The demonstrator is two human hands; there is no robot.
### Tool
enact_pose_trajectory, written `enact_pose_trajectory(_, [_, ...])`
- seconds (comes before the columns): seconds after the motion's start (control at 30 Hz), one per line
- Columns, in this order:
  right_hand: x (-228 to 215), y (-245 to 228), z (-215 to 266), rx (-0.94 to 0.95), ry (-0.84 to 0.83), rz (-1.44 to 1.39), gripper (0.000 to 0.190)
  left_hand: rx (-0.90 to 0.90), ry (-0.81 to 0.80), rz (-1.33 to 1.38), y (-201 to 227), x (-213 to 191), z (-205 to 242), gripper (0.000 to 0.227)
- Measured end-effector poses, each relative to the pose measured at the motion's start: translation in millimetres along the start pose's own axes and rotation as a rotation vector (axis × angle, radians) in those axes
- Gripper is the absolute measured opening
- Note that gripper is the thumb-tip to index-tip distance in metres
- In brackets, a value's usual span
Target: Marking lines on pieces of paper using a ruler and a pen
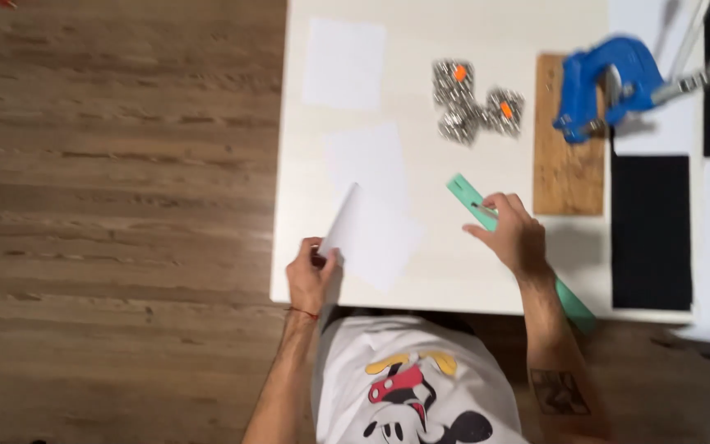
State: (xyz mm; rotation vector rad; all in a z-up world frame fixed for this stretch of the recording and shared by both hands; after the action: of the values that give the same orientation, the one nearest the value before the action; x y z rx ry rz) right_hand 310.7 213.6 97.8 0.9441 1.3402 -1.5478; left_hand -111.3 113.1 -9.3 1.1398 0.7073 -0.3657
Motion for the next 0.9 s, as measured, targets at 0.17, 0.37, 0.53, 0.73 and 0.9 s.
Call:
enact_pose_trajectory(0.17, [16.4,70.0,64.3,0.158,-0.125,0.023,0.074,0.175,0.342,-0.34,12.5,3.2,53.9,0.059])
enact_pose_trajectory(0.37, [20.5,128.1,58.3,-0.048,0.158,0.029,0.074,0.357,0.495,-0.436,33.2,22.1,93.3,0.062])
enact_pose_trajectory(0.53, [6.3,136.2,38.7,0.025,-0.095,-0.012,0.064,0.344,0.308,-0.377,26.1,8.1,76.2,0.064])
enact_pose_trajectory(0.73, [3.7,129.6,37.6,0.036,-0.379,0.041,0.038,0.516,-0.031,-0.539,9.7,5.5,7.3,0.076])
enact_pose_trajectory(0.9, [-19.5,100.1,50.8,0.067,-0.251,0.068,0.064,0.802,-0.229,-0.623,42.9,-16.6,-34.9,0.062])
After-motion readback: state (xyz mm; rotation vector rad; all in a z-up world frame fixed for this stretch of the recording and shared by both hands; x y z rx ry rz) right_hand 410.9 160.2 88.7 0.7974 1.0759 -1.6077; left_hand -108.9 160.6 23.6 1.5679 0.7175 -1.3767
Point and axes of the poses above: each hand's wrist, its own z-axis away from the middle knuckle, its own x-axis out of the palm, y = z × x, the point moved 1 cm from there along -z, towards the middle knuckle, and after that the axes turned 4 degrees about -z, right-handed, at the moved point
